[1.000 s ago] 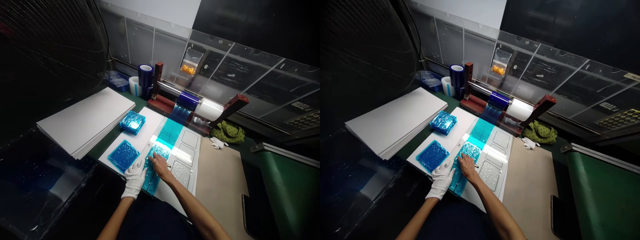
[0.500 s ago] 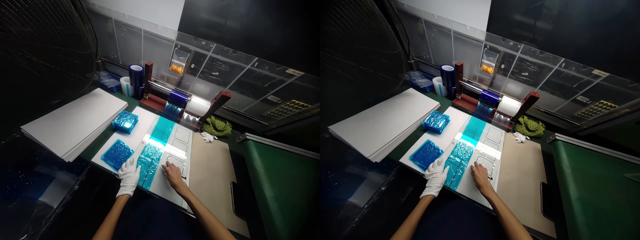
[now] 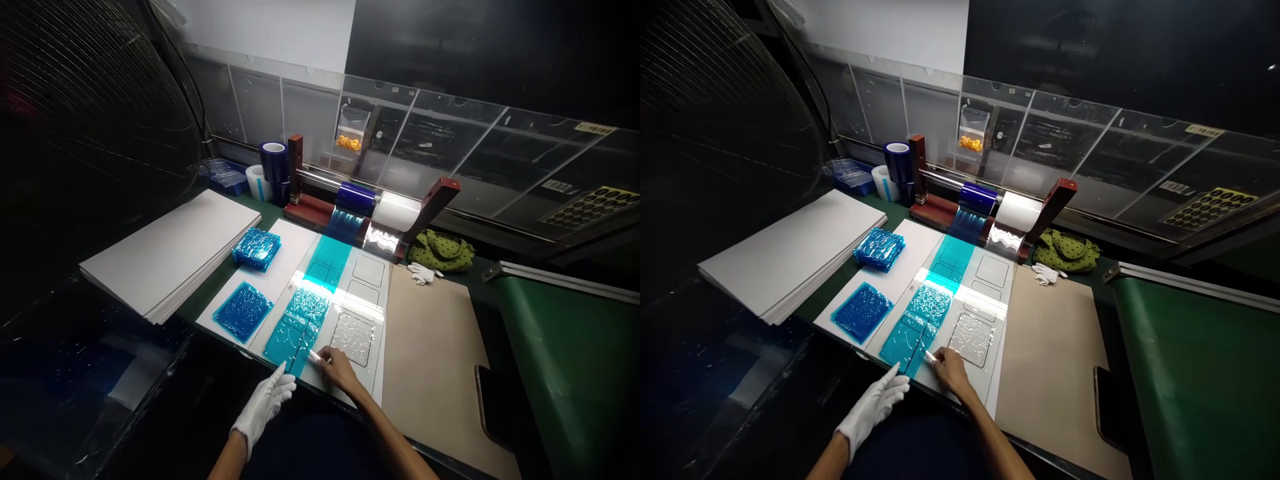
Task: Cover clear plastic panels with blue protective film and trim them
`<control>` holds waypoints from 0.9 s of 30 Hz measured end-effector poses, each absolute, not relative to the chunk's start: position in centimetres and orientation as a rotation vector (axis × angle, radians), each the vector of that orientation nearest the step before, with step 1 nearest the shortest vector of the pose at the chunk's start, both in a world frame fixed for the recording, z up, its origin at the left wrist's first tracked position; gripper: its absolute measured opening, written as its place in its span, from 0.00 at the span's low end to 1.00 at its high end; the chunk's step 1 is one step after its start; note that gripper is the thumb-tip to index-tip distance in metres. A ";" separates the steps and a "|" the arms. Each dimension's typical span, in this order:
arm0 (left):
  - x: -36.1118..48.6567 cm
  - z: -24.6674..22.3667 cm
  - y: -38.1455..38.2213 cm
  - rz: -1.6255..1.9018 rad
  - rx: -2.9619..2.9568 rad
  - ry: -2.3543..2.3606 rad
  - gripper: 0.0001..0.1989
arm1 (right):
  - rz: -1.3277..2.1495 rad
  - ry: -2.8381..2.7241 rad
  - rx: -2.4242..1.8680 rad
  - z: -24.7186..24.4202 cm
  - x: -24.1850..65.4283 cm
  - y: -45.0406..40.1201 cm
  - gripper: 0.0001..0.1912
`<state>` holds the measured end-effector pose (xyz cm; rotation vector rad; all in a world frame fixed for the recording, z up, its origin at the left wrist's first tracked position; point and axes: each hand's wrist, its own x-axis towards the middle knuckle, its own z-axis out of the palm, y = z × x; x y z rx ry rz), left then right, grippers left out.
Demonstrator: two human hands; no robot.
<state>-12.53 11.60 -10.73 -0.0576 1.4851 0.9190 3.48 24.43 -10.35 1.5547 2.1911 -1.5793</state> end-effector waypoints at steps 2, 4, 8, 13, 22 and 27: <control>-12.6 -11.3 12.0 0.970 -0.141 1.417 0.26 | -1.774 2.115 1.519 -10.3 3.7 24.3 0.09; -12.6 -12.0 12.6 1.059 -0.197 1.389 0.22 | -1.922 2.055 1.492 -10.2 3.9 24.3 0.09; -13.1 -13.2 13.4 1.291 -0.259 1.491 0.15 | -2.086 2.005 1.465 -10.3 4.6 24.5 0.10; -17.1 -12.6 13.0 1.476 -0.257 1.661 0.17 | -2.115 2.076 1.570 -11.2 7.7 24.9 0.13; -26.4 -12.1 14.8 1.485 -0.204 1.917 0.13 | -1.067 2.082 2.264 -12.3 19.6 26.4 0.18; -26.7 -12.6 16.1 1.391 -0.146 2.010 0.13 | -0.712 2.051 2.349 -12.5 24.0 25.7 0.24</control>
